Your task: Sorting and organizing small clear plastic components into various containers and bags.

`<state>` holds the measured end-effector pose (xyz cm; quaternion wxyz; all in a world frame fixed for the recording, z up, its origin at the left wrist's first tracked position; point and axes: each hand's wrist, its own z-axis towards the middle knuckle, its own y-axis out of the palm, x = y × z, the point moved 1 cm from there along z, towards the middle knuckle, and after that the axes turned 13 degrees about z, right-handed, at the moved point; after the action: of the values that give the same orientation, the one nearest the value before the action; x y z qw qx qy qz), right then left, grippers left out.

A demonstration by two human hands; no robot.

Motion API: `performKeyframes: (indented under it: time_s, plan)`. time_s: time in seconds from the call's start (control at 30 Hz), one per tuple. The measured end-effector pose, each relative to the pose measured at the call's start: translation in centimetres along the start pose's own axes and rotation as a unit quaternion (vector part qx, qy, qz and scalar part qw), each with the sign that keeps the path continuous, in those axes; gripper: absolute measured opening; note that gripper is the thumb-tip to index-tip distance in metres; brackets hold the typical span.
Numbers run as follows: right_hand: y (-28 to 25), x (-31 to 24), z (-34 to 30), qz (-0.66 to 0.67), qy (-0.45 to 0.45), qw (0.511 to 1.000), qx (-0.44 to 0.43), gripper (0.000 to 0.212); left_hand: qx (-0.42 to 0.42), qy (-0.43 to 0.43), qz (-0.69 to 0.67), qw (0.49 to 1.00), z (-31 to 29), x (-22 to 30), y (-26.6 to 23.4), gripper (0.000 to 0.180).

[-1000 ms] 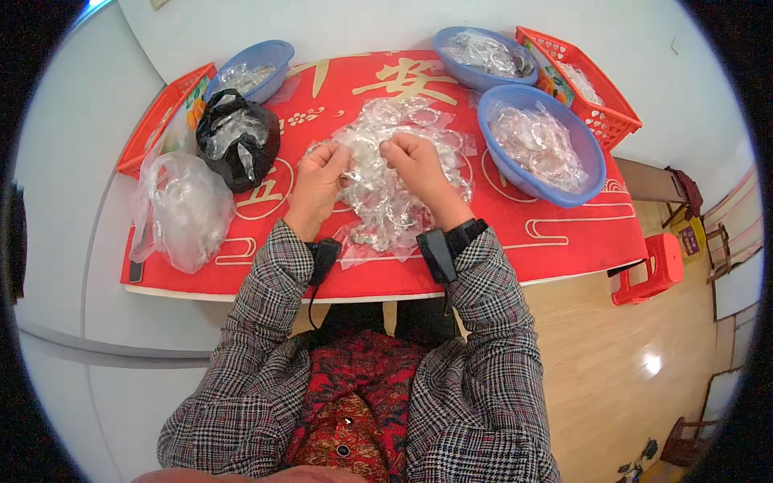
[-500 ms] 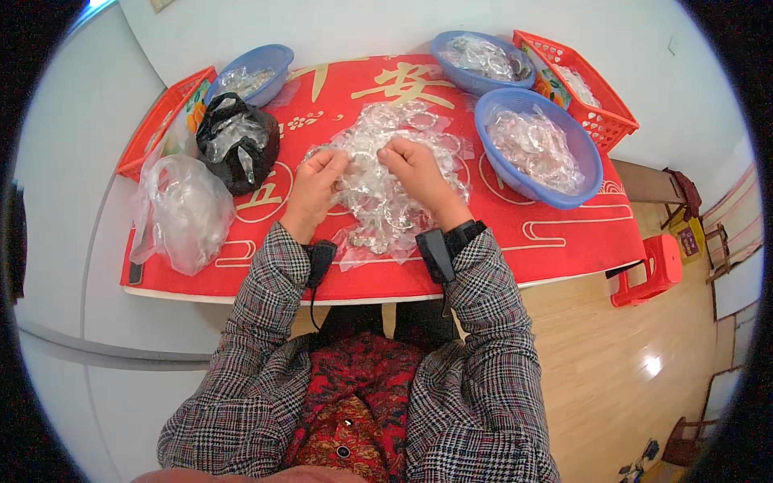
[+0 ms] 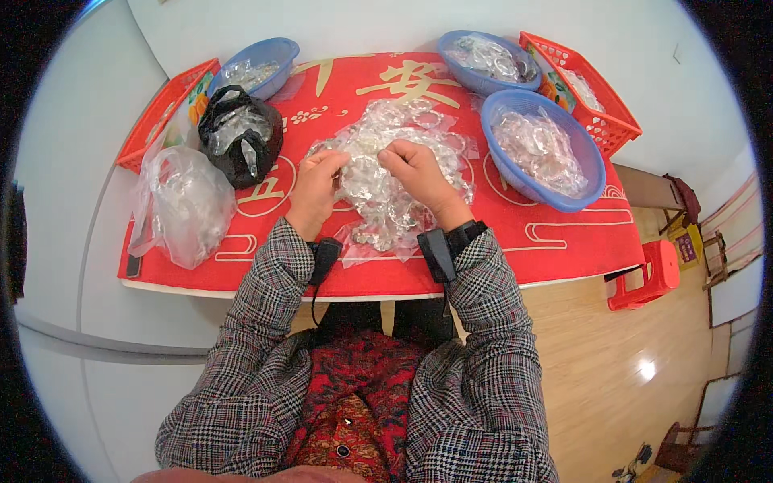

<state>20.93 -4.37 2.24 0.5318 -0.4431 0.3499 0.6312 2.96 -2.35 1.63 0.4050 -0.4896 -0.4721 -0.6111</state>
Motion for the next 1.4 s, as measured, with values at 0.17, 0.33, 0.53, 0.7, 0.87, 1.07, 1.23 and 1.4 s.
performKeyframes:
  time_s: [0.17,0.33,0.53,0.7,0.87,1.07,1.23,1.4]
  plan:
    - [0.2,-1.2,-0.2,-0.044,-0.078,0.995,0.045,0.007,-0.006,0.002,-0.088,0.996,0.2,0.1,-0.2,0.011]
    - [1.0,-2.6,-0.5,-0.148,-0.233,0.961,0.031,0.014,0.018,-0.033,-0.164,0.986,0.9,-0.4,-0.7,0.012]
    - [0.8,-2.9,-0.3,-0.292,-0.351,0.890,-0.009,0.021,0.011,-0.137,-0.172,0.975,1.3,-1.1,-1.1,0.016]
    - [-0.2,-1.7,-0.4,-0.077,-0.160,0.976,0.125,0.003,-0.026,-0.086,0.058,0.994,0.5,-0.6,-0.9,0.027]
    - [-0.6,-0.7,-0.1,0.217,-0.071,0.969,0.095,0.008,-0.009,0.048,0.059,0.997,0.0,0.1,0.3,0.029]
    - [0.0,-0.3,-0.1,0.231,-0.024,0.971,0.052,0.010,-0.045,0.073,0.014,0.996,-0.2,0.2,0.1,0.017]
    - [0.0,0.1,0.1,0.235,-0.030,0.970,0.051,0.010,-0.053,0.079,0.015,0.995,-0.1,0.0,-0.2,0.013]
    - [-0.2,0.6,0.3,0.210,-0.040,0.976,0.049,0.009,-0.043,0.082,0.024,0.995,0.0,-0.2,0.0,0.012]
